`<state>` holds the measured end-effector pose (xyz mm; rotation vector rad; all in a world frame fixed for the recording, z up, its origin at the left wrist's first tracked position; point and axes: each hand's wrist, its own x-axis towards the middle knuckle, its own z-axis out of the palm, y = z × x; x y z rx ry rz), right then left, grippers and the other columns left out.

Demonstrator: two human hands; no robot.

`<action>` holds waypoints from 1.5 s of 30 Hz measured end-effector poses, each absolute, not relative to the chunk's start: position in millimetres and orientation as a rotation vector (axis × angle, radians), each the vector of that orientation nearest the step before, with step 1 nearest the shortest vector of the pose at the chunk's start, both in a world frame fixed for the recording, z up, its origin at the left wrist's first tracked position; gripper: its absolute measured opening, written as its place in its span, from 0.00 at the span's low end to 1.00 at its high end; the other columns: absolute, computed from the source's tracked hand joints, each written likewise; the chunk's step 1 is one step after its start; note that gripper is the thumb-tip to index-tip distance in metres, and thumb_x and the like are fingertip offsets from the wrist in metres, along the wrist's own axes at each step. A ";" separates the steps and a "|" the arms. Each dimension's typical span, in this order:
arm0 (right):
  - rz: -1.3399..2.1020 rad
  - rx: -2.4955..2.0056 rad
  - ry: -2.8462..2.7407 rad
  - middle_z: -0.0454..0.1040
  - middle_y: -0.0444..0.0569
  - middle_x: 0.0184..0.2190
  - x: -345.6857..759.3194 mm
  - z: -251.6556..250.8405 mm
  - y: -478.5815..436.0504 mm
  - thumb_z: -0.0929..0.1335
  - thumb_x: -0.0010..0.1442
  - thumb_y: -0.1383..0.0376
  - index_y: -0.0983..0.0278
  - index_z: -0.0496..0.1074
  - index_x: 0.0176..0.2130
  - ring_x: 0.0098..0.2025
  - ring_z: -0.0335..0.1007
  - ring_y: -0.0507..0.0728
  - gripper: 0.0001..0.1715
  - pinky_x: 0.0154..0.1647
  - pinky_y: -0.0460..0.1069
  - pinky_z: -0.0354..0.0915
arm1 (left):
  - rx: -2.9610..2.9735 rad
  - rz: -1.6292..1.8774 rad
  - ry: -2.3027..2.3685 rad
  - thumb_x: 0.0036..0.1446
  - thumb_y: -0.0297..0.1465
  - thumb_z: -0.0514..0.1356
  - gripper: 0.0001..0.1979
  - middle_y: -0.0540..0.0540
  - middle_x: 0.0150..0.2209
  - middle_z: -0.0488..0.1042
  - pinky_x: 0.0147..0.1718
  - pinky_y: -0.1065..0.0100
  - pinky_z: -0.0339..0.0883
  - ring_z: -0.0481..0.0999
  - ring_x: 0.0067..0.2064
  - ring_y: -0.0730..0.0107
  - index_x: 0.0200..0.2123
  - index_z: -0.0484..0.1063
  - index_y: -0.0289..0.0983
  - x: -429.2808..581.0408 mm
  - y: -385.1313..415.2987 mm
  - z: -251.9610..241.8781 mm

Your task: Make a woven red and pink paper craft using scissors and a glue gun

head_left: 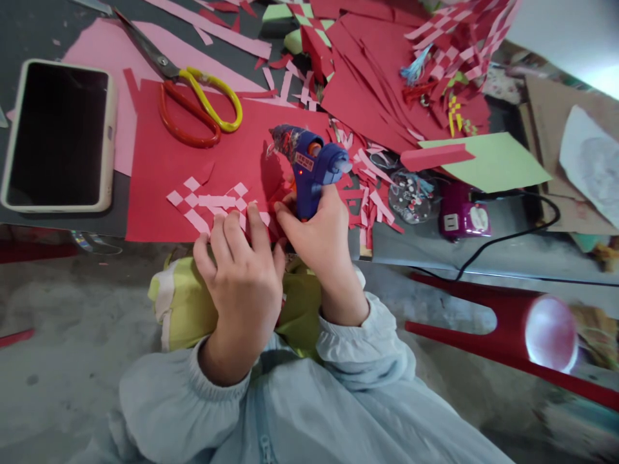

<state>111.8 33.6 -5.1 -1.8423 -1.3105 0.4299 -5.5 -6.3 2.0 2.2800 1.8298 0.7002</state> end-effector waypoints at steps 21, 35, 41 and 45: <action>0.321 -1.784 -1.230 0.73 0.47 0.26 114.1 -4.3 28.4 0.70 0.53 0.49 0.59 0.65 0.34 0.27 0.71 0.57 0.19 0.35 0.57 0.70 | 2.390 0.635 1.874 0.65 0.37 0.52 0.24 0.28 0.53 0.72 0.55 0.42 0.57 0.70 0.56 0.43 0.59 0.68 0.31 -7.4 -2.9 2.0; 0.436 -1.635 -1.138 0.71 0.45 0.25 127.0 0.3 17.1 0.67 0.59 0.48 0.59 0.67 0.41 0.28 0.72 0.57 0.19 0.32 0.56 0.71 | 2.393 0.558 1.895 0.64 0.38 0.54 0.21 0.32 0.54 0.71 0.59 0.39 0.58 0.70 0.57 0.44 0.58 0.71 0.43 -7.8 -0.3 0.5; 0.452 -1.660 -1.134 0.70 0.44 0.25 127.3 0.1 13.7 0.67 0.58 0.49 0.59 0.67 0.39 0.28 0.70 0.55 0.18 0.31 0.54 0.69 | 2.434 0.552 1.894 0.64 0.39 0.54 0.22 0.30 0.54 0.70 0.60 0.39 0.57 0.70 0.57 0.42 0.58 0.71 0.41 -8.0 -1.1 -0.7; 0.452 -1.705 -1.087 0.71 0.45 0.25 125.1 3.0 13.6 0.69 0.56 0.49 0.59 0.67 0.35 0.27 0.69 0.56 0.17 0.30 0.54 0.69 | 2.410 0.565 1.894 0.64 0.39 0.53 0.26 0.27 0.55 0.70 0.62 0.39 0.54 0.69 0.58 0.42 0.60 0.68 0.30 -6.5 -0.7 -1.8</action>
